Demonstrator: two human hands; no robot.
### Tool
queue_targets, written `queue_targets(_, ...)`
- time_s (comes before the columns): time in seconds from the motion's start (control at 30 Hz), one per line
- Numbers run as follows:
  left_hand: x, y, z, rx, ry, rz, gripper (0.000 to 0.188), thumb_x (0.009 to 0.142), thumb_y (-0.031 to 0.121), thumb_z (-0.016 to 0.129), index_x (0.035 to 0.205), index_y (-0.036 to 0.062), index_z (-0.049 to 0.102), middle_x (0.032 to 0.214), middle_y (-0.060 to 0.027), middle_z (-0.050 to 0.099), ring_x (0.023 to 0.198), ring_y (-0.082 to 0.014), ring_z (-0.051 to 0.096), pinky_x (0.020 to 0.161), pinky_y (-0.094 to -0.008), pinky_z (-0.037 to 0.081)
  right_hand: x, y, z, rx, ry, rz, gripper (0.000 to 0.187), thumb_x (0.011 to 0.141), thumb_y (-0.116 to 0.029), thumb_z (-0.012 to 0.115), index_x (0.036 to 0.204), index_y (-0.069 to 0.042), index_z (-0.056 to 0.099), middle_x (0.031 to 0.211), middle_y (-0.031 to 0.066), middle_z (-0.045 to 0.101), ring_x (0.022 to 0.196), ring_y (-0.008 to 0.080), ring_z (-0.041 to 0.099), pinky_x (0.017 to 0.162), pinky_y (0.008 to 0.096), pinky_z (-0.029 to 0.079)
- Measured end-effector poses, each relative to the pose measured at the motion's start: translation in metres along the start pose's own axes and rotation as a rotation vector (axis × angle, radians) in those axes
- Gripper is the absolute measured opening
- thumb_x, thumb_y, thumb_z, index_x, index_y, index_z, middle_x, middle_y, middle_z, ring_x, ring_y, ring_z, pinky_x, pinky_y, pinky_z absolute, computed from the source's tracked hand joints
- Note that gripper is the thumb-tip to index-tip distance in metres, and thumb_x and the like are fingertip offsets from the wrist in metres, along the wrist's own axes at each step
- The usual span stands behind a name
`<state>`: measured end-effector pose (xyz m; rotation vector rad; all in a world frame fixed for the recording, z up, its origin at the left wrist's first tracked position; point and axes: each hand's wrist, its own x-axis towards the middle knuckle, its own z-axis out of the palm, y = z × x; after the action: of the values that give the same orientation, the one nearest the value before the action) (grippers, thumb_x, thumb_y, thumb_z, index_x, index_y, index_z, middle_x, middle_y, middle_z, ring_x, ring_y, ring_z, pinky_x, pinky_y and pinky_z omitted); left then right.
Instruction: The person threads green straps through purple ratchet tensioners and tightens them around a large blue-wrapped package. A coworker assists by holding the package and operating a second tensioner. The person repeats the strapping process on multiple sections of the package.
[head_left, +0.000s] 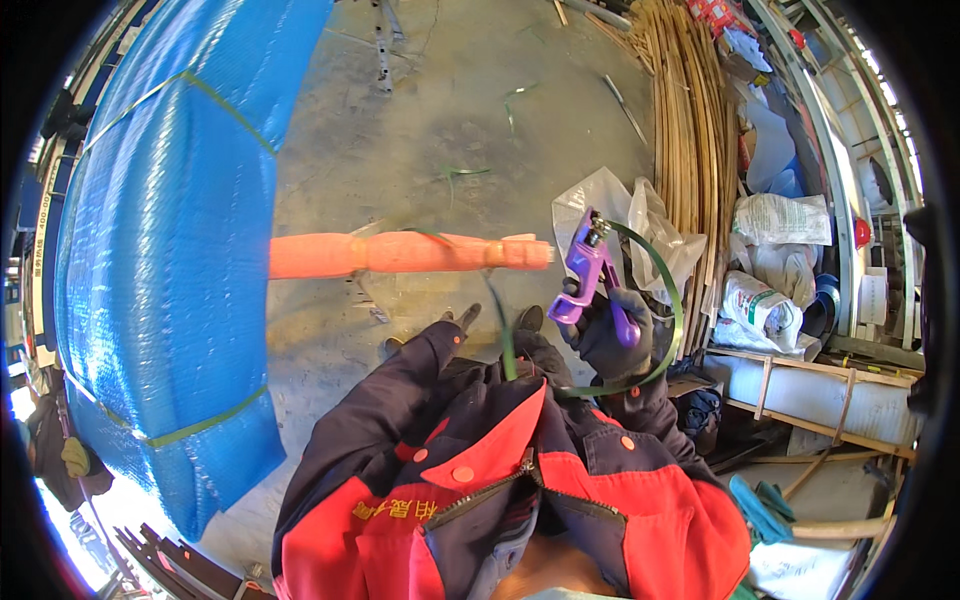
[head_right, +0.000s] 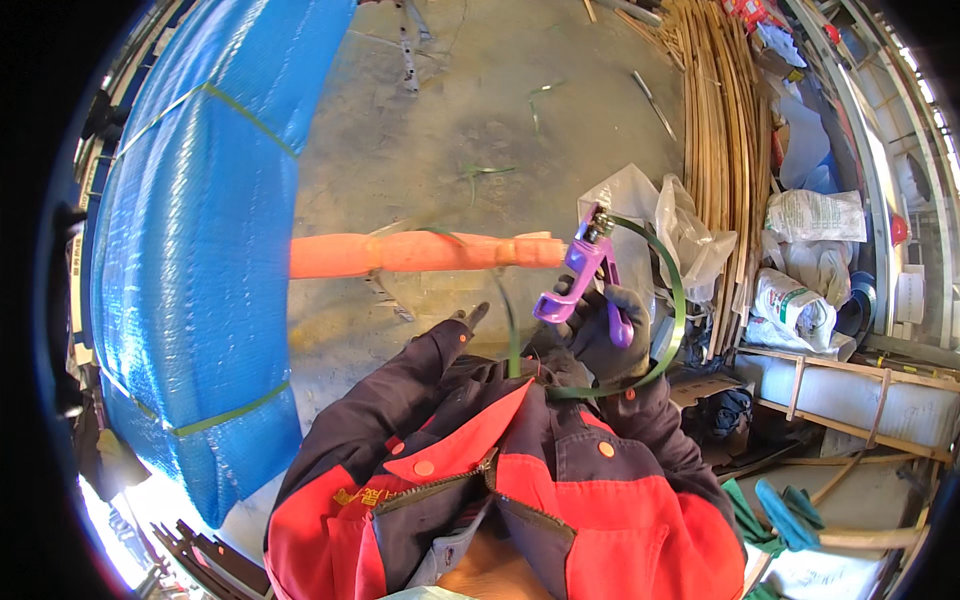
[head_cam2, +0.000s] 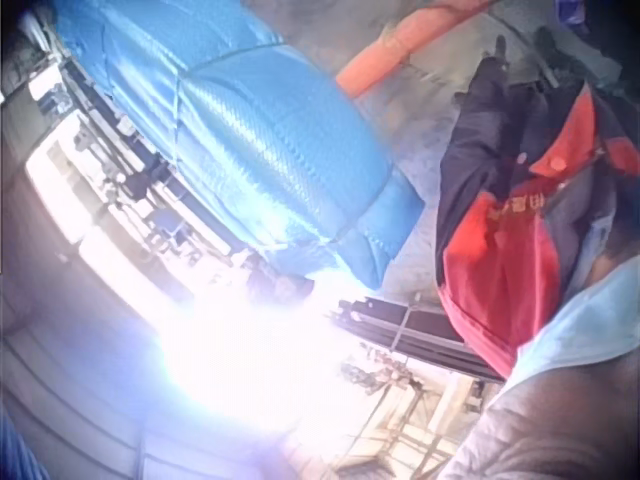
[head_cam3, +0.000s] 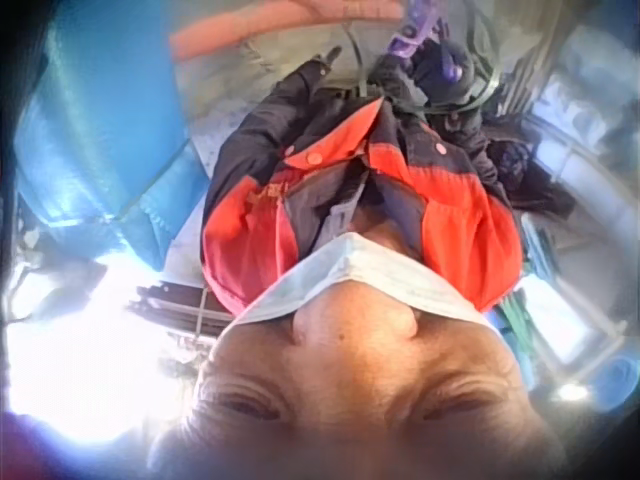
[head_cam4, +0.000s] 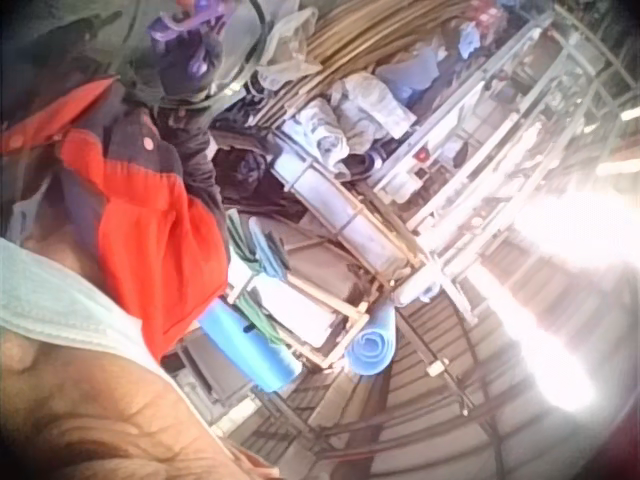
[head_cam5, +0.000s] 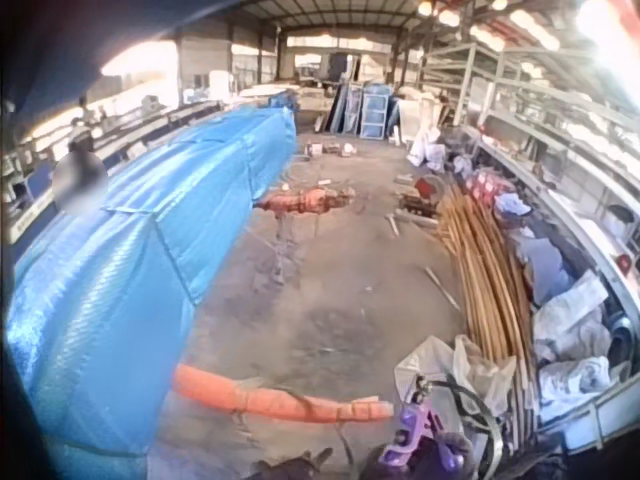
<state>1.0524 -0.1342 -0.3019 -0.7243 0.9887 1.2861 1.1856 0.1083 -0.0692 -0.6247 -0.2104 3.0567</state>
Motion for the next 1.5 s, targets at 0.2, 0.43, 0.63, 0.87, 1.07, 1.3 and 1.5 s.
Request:
queue_targets(0.2, 0.074, 0.031, 0.159, -0.335, -0.187, 0.149, 0.091, 0.090, 0.084, 0.056, 0.134, 0.0043, 0.063, 0.108, -0.0144, 0.073, 0.104, -0.0293, 0.072, 0.089, -0.0477, 0.060, -0.050, -0.131, -0.040, -0.009, 0.178, -0.004, 0.058, 0.100, -0.033, 0.052, 0.144, 0.005, 0.056, 0.135, 0.0229, 0.069, 0.122, 0.0389, 0.069, 0.101, 0.0545, 0.056)
queue_targets(0.43, 0.085, 0.227, 0.119, -0.451, -0.271, 1.026, 0.007, 0.100, 0.028, 0.076, 0.099, 0.0217, 0.074, 0.080, 0.0073, 0.073, 0.062, -0.0076, 0.065, 0.053, -0.0258, 0.052, -0.025, -0.237, -0.043, -0.033, 0.263, 0.033, 0.045, 0.096, -0.028, 0.058, 0.128, 0.002, 0.067, 0.127, 0.0180, 0.073, 0.116, 0.0387, 0.071, 0.103, 0.0577, 0.057)
queue_targets(0.63, 0.025, 0.378, -0.056, -0.207, 0.596, 1.048, 0.027, 0.095, 0.046, 0.076, 0.094, 0.0192, 0.077, 0.076, -0.0022, 0.074, 0.069, -0.0187, 0.071, 0.061, -0.0389, 0.058, 0.010, -0.354, -0.075, -0.280, 0.183, -0.289, 0.057, 0.097, -0.036, 0.057, 0.136, 0.005, 0.063, 0.128, 0.0215, 0.072, 0.118, 0.0395, 0.070, 0.103, 0.0563, 0.057)
queue_targets(0.87, 0.008, 0.448, -0.111, 0.282, 1.644, 0.617, 0.027, 0.095, 0.044, 0.076, 0.096, 0.0179, 0.078, 0.078, -0.0050, 0.075, 0.072, -0.0210, 0.072, 0.063, -0.0397, 0.059, -0.009, -0.600, -0.098, -0.311, 0.568, -0.740, 0.039, 0.094, -0.025, 0.067, 0.126, -0.001, 0.069, 0.127, 0.0148, 0.073, 0.113, 0.0323, 0.072, 0.109, 0.0446, 0.053)
queue_targets(1.07, 0.194, 0.464, 0.088, 1.207, 0.806, 0.264, 0.027, 0.094, 0.043, 0.076, 0.098, 0.0168, 0.079, 0.079, -0.0074, 0.075, 0.074, -0.0230, 0.073, 0.064, -0.0404, 0.059, -0.005, -0.738, -0.085, -0.292, 0.135, -1.128, 0.045, 0.092, -0.023, 0.065, 0.132, -0.002, 0.065, 0.135, 0.0201, 0.067, 0.117, 0.0366, 0.068, 0.107, 0.0510, 0.055)
queue_targets(1.3, 0.298, 0.889, 0.509, 1.259, 0.590, 1.160, 0.028, 0.094, 0.042, 0.076, 0.100, 0.0155, 0.080, 0.081, -0.0101, 0.076, 0.077, -0.0253, 0.074, 0.066, -0.0412, 0.060, 0.194, -0.783, -0.078, -0.248, 0.193, -0.914, 0.044, 0.092, -0.024, 0.067, 0.133, -0.008, 0.065, 0.128, 0.0139, 0.067, 0.109, 0.0306, 0.067, 0.100, 0.0485, 0.057)
queue_targets(1.5, 0.014, 1.323, 0.727, 0.548, 1.349, 2.240, 0.030, 0.094, 0.042, 0.075, 0.103, 0.0142, 0.080, 0.083, -0.0114, 0.077, 0.080, -0.0260, 0.075, 0.068, -0.0412, 0.060, 0.472, -0.820, -0.052, 0.038, -0.065, -0.294, 0.044, 0.091, -0.025, 0.069, 0.134, -0.013, 0.065, 0.122, 0.0086, 0.067, 0.103, 0.0255, 0.066, 0.093, 0.0463, 0.059)
